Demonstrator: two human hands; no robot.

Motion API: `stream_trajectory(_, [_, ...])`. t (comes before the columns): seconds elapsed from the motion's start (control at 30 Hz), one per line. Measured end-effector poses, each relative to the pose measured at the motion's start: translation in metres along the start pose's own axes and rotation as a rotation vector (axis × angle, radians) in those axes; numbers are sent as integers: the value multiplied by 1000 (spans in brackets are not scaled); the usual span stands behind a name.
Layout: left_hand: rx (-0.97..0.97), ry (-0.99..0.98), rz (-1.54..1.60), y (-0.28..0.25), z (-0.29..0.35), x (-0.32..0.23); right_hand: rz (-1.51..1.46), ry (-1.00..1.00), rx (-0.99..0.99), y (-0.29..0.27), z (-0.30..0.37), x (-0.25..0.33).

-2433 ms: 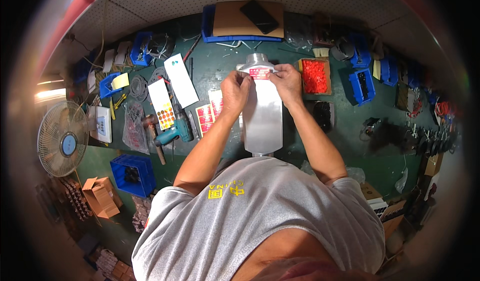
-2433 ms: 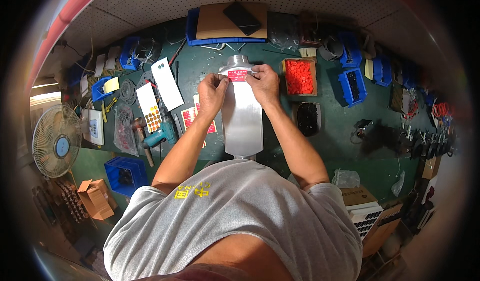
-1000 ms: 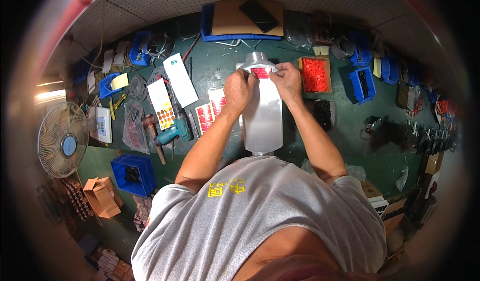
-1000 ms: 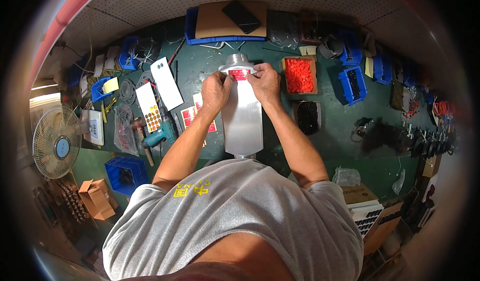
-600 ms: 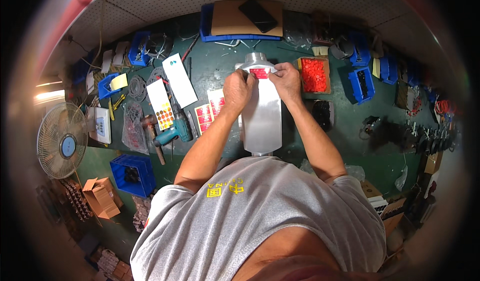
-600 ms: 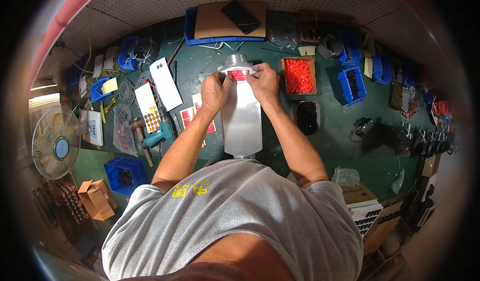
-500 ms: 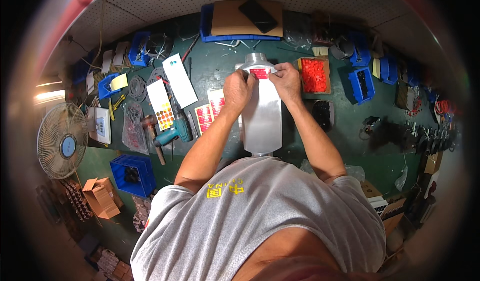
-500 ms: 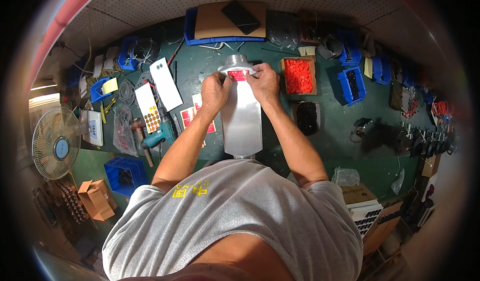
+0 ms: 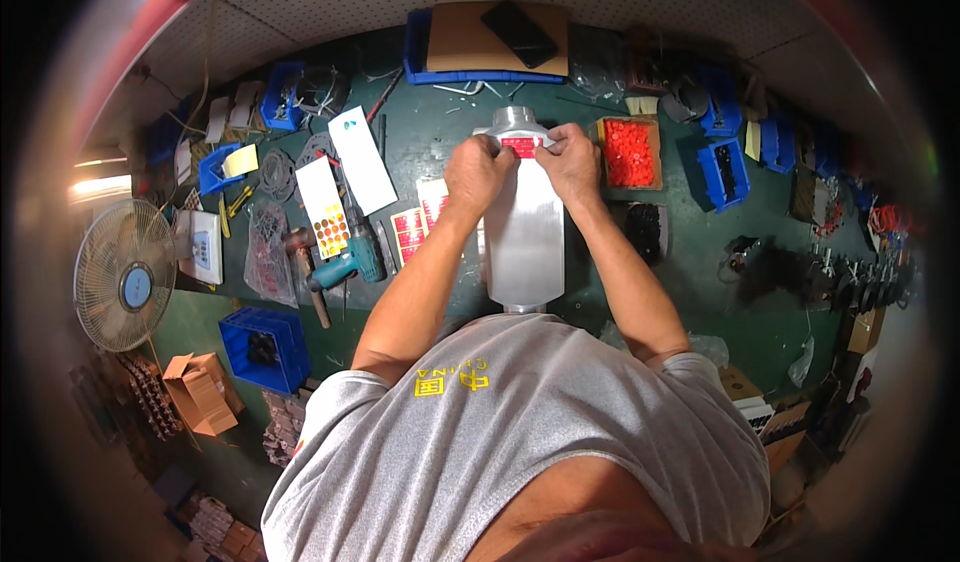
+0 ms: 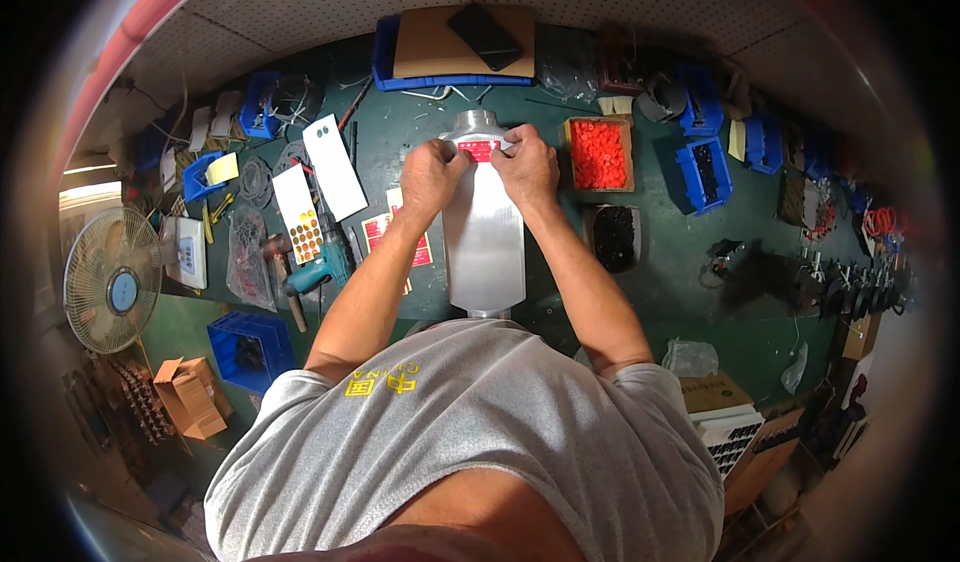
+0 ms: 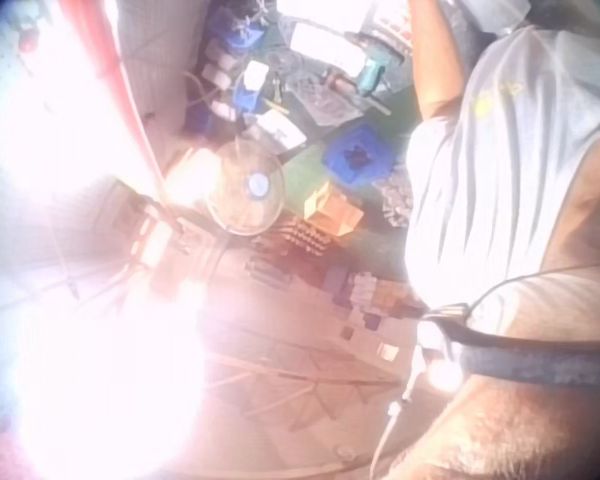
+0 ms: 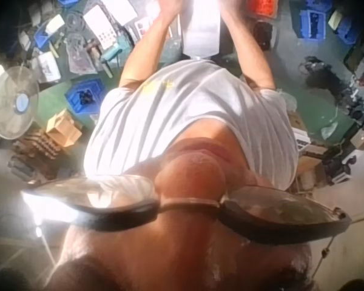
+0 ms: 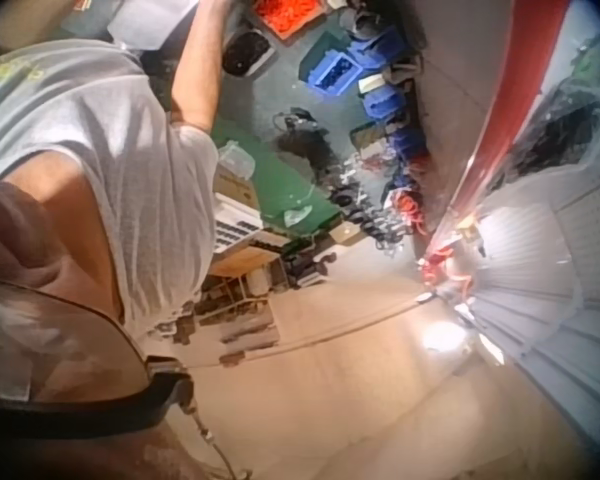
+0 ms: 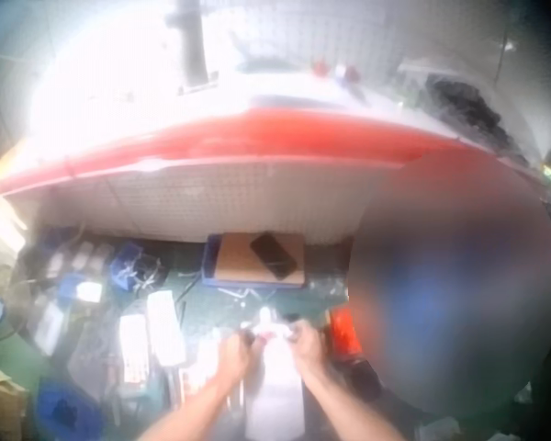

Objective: The person assembles an electronic device by applying labels to a metal casing, using a power drill to secure components, and connecting wires to a motor. The person handles various small parts and tools on a cluttered workbench.

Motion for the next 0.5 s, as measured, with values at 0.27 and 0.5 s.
stream_trajectory(0.27, [-195, 470, -121, -13, 21, 15, 258, -388, -176, -13, 21, 11])
stream_trajectory(0.5, [-122, 540, -370, 6, 40, 21, 409, -597, -22, -5, 48, 20])
Point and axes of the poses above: each hand's wrist, its own z-axis away from the middle knuckle, its own y-axis out of the palm, x = y × z, the point moved 2 cm from there along -z, towards the middle knuckle, and after that the axes turned 8 degrees about -y, right-handed, at the moved point
